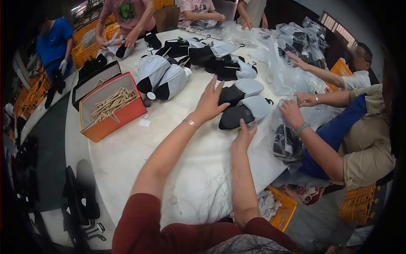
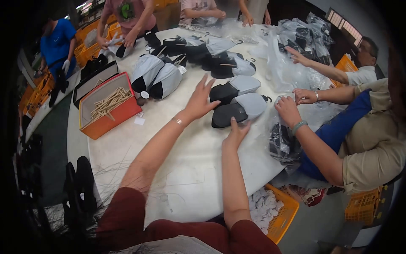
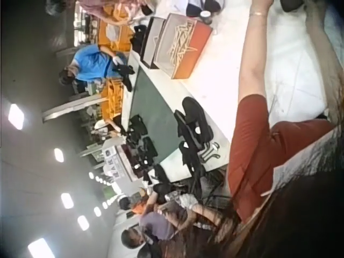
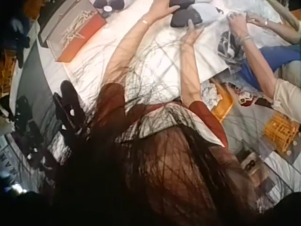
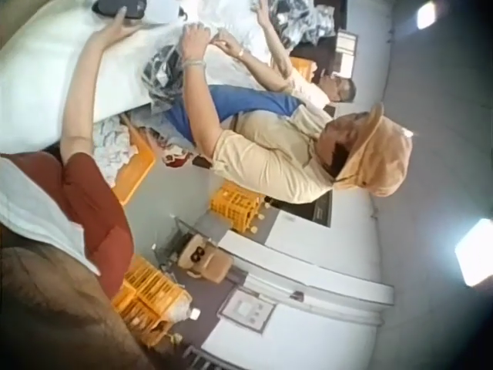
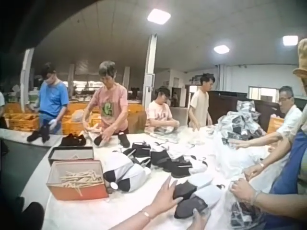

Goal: Wrapping sandals in tissue paper and attaching plastic hangers and tags in a factory setting.

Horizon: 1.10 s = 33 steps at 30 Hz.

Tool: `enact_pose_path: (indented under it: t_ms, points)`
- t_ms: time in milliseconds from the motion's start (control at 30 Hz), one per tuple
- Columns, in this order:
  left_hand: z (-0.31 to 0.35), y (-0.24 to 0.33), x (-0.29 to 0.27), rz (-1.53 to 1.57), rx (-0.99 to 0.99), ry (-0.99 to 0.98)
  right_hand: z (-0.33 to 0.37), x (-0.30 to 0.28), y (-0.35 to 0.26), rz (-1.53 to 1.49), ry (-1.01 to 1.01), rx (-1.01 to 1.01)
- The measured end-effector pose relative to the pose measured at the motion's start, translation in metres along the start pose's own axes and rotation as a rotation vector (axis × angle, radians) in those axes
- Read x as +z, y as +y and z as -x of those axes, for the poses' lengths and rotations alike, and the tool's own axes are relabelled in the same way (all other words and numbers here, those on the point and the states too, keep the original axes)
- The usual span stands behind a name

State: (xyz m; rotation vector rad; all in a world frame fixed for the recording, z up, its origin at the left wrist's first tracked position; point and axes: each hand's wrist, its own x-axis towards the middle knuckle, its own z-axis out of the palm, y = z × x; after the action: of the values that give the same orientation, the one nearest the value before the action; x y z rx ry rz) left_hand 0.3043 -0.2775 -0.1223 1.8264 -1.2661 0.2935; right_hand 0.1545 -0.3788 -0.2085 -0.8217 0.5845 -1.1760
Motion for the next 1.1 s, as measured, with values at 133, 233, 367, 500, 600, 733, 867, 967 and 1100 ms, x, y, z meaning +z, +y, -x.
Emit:
enact_pose_path:
  t_ms: [133, 233, 367, 500, 600, 733, 867, 967, 1100]
  points:
    - [-0.011, -0.015, 0.059, 0.085, -0.32, -0.18, -0.003, 0.011, -0.028, 0.031, -0.089, 0.26]
    - [0.035, 0.024, 0.041, 0.17, -0.53, -0.178, 0.029, 0.001, -0.065, 0.162, -0.28, -0.02]
    - [0.221, 0.031, 0.003, 0.666, -0.37, 0.04, 0.138, 0.025, -0.159, 1.048, -0.897, -0.678]
    - [0.323, 0.157, -0.205, -0.266, -0.82, -0.27, 0.209, 0.029, -0.201, 0.865, -1.634, -0.723]
    - [0.412, 0.177, -0.276, -0.609, -1.034, -0.218, 0.207, 0.009, -0.193, 0.923, -1.473, -0.403]
    - [0.445, 0.208, -0.272, -0.11, -1.064, 0.141, 0.243, -0.011, -0.17, 1.095, -1.422, -0.304]
    - [0.419, 0.244, -0.223, -0.095, -0.877, 0.017, 0.292, -0.026, -0.156, 1.171, -1.591, -0.352]
    - [0.416, 0.243, -0.232, -0.111, -0.917, -0.085, 0.285, -0.02, -0.161, 1.204, -1.559, -0.461]
    - [0.403, 0.245, -0.251, -0.29, -0.615, -0.146, 0.29, 0.002, -0.182, 1.201, -1.679, -0.697]
